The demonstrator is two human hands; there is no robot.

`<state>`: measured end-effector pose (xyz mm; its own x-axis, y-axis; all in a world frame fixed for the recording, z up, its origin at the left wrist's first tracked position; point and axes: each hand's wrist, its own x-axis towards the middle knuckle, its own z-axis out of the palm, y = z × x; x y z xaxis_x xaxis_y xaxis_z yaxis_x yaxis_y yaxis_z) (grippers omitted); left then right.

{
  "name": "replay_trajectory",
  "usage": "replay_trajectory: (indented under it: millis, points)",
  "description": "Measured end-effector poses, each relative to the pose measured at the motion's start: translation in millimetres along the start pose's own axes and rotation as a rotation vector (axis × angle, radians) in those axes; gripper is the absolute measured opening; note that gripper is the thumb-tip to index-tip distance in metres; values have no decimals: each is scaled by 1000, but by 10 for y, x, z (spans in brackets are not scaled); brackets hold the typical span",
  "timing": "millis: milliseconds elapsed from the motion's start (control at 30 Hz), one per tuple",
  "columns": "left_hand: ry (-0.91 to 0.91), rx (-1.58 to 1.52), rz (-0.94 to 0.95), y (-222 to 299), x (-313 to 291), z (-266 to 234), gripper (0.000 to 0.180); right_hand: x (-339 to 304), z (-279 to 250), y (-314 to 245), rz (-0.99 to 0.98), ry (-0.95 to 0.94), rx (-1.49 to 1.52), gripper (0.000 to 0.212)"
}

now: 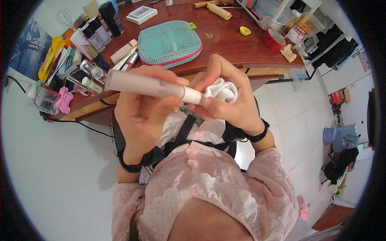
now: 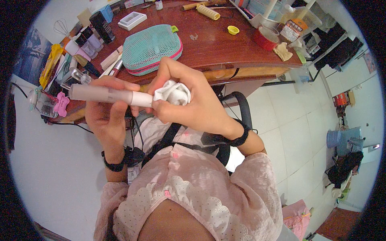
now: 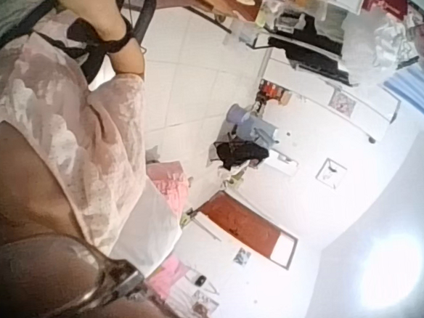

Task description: The person wipes various cosmetic items, including a white tube, several silver and pink cylindrical containers, and a small white lipstick-style case, using a white cloth while sitting at a desk cluttered with beauty products.

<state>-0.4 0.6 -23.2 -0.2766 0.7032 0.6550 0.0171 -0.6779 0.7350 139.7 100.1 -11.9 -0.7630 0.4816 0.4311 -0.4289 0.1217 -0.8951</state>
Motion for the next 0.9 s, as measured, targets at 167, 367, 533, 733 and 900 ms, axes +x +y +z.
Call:
replay_trajectory:
  millis: [167,367,533,733,900]
  points:
    - [4,12,13,-9,-13,2,26,-6,7,-55,100,3,4,20]
    - [5,42,32,-3,-7,2,25,5,2,-86,151,-20,25,19]
    - [-2,31,23,-5,-4,-11,24,9,-1,-82,130,-35,73,18]
    - [-2,18,27,-11,-7,4,25,6,-16,-43,90,-41,50,20]
    - [-14,90,64,9,-6,-3,24,-5,-7,-60,79,-41,34,20]
